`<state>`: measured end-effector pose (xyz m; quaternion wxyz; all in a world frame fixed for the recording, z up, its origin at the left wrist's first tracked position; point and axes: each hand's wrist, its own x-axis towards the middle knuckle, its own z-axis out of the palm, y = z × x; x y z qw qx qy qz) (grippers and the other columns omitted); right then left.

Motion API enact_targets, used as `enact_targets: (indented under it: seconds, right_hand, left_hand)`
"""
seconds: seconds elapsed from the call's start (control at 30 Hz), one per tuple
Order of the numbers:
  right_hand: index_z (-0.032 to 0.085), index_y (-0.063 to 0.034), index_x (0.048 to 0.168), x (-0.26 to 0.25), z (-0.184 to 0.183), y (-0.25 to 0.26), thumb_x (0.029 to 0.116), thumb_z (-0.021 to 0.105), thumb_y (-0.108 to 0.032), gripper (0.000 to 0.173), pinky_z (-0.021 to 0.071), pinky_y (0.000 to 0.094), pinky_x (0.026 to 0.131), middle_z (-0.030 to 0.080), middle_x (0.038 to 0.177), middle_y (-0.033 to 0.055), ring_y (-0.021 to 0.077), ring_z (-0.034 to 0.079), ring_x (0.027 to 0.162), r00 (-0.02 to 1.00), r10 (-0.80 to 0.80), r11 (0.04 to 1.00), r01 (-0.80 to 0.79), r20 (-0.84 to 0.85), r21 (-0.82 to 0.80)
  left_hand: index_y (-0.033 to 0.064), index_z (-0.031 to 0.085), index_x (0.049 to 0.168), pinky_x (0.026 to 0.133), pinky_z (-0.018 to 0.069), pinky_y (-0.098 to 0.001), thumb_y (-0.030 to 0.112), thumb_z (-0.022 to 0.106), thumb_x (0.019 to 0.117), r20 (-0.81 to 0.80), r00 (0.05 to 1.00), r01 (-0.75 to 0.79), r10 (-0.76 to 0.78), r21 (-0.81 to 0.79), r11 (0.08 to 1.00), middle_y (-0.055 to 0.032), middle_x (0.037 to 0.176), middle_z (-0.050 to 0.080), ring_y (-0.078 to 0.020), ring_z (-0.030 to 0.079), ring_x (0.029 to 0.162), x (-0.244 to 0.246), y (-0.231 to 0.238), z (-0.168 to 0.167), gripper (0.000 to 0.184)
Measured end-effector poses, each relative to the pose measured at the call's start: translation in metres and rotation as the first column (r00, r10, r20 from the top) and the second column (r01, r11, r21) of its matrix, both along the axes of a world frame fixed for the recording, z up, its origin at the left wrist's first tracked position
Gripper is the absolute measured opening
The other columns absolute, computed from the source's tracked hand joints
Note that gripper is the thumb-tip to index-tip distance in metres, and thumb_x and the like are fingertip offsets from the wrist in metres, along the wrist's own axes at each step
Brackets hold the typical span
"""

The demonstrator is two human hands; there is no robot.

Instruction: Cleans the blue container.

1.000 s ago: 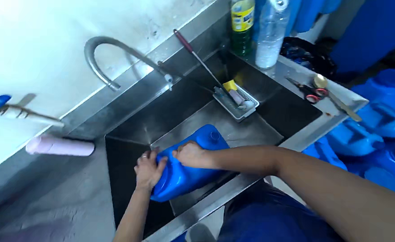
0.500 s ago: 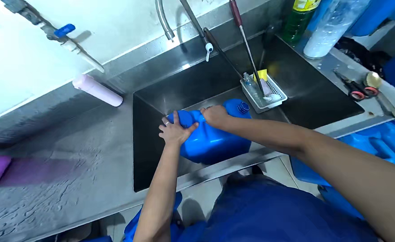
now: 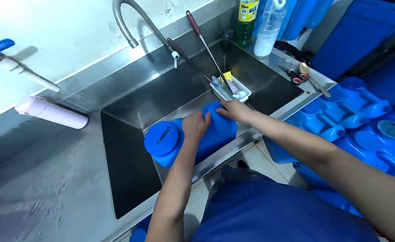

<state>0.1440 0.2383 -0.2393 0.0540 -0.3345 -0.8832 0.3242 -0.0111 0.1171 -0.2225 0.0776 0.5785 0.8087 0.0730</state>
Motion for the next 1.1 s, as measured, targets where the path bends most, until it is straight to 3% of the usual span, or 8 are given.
enact_targets:
  seconds: [0.2, 0.27, 0.33, 0.4, 0.57, 0.7, 0.93, 1.1]
  right_hand:
    - [0.067, 0.0083, 0.097, 0.055, 0.001, -0.031, 0.1004, 0.061, -0.013, 0.023, 0.0551, 0.0581, 0.067, 0.068, 0.079, 0.0219, 0.0391, 0.07, 0.074, 0.93, -0.084, 0.975, 0.151, -0.358, 0.165]
    - [0.066, 0.0091, 0.098, 0.079, 0.015, -0.015, 0.1008, 0.059, -0.007, 0.018, 0.0524, 0.05, 0.068, 0.066, 0.078, 0.0197, 0.0315, 0.065, 0.072, 0.908, -0.138, 0.981, 0.181, -0.395, 0.075]
    - [0.069, 0.0069, 0.108, 0.086, 0.006, -0.006, 0.0964, 0.064, -0.002, 0.016, 0.0547, 0.0464, 0.076, 0.069, 0.097, 0.0211, 0.03, 0.067, 0.083, 0.917, -0.103, 0.994, 0.113, -0.386, 0.005]
    - [0.067, 0.002, 0.129, 0.072, -0.013, -0.007, 0.0912, 0.074, -0.003, 0.038, 0.0587, 0.0472, 0.085, 0.066, 0.124, 0.0243, 0.0345, 0.069, 0.102, 0.928, 0.011, 1.0, 0.0, -0.373, 0.028]
    - [0.071, 0.0114, 0.101, 0.034, -0.066, 0.013, 0.0875, 0.07, 0.005, 0.015, 0.0598, 0.0478, 0.086, 0.071, 0.106, 0.0285, 0.0405, 0.072, 0.096, 0.746, 0.018, 0.928, 0.236, -0.666, 0.289]
    - [0.07, 0.0101, 0.099, 0.046, -0.051, 0.046, 0.0877, 0.072, 0.004, 0.013, 0.059, 0.0467, 0.079, 0.068, 0.103, 0.0269, 0.037, 0.07, 0.089, 0.794, 0.201, 0.965, -0.06, -0.574, 0.255]
    - [0.069, 0.0092, 0.09, 0.041, -0.017, 0.078, 0.0873, 0.072, 0.004, 0.007, 0.0539, 0.0498, 0.074, 0.066, 0.091, 0.0229, 0.0352, 0.067, 0.083, 0.752, 0.564, 0.823, -0.544, -0.342, 0.163]
    - [0.063, 0.0126, 0.08, 0.071, 0.021, 0.118, 0.0863, 0.063, 0.013, 0.006, 0.0491, 0.0395, 0.077, 0.063, 0.089, 0.0236, 0.0278, 0.06, 0.084, 0.781, 0.534, 0.824, -0.566, -0.323, -0.006]
  left_hand:
    - [-0.0092, 0.07, 0.096, 0.084, 0.0484, -0.0672, 0.024, 0.041, 0.1058, -0.041, 0.957, 0.29, -0.288, 0.123, 0.949, -0.0304, 0.093, 0.071, -0.05, 0.07, 0.097, -0.032, 0.025, -0.008, 0.046]
    - [-0.0092, 0.071, 0.095, 0.082, 0.0484, -0.0678, 0.024, 0.042, 0.1063, -0.038, 0.957, 0.291, -0.289, 0.111, 0.95, -0.0308, 0.092, 0.071, -0.0508, 0.07, 0.096, -0.032, 0.034, -0.007, 0.045]
    - [-0.0092, 0.07, 0.095, 0.084, 0.0472, -0.0682, 0.024, 0.041, 0.1068, -0.019, 0.964, 0.266, -0.265, 0.052, 0.963, -0.0308, 0.094, 0.07, -0.051, 0.069, 0.097, -0.028, 0.035, -0.004, 0.046]
    - [-0.009, 0.069, 0.094, 0.083, 0.0474, -0.068, 0.025, 0.04, 0.1069, -0.028, 0.976, 0.218, -0.217, 0.039, 0.975, -0.0304, 0.093, 0.071, -0.0507, 0.069, 0.098, -0.022, 0.04, -0.001, 0.047]
    - [-0.0067, 0.072, 0.106, 0.089, 0.0472, -0.0687, 0.031, 0.036, 0.1098, -0.035, 0.999, -0.04, 0.04, 0.019, 0.999, -0.0302, 0.104, 0.072, -0.0501, 0.068, 0.105, 0.003, 0.062, 0.0, 0.052]
    - [-0.0071, 0.072, 0.096, 0.082, 0.0491, -0.0678, 0.028, 0.042, 0.1084, -0.038, 0.997, -0.069, 0.074, 0.118, 0.991, -0.029, 0.093, 0.072, -0.0491, 0.07, 0.095, 0.009, 0.054, -0.007, 0.048]
    - [-0.0053, 0.067, 0.081, 0.069, 0.0497, -0.0618, 0.029, 0.041, 0.1052, -0.092, 0.996, 0.027, -0.006, 0.231, 0.972, -0.0246, 0.077, 0.068, -0.0448, 0.07, 0.08, 0.006, 0.039, -0.02, 0.049]
    - [-0.004, 0.065, 0.075, 0.064, 0.0488, -0.0586, 0.028, 0.041, 0.102, -0.108, 0.992, 0.098, -0.071, 0.266, 0.959, -0.0218, 0.073, 0.066, -0.0421, 0.069, 0.073, 0.0, 0.03, -0.025, 0.048]
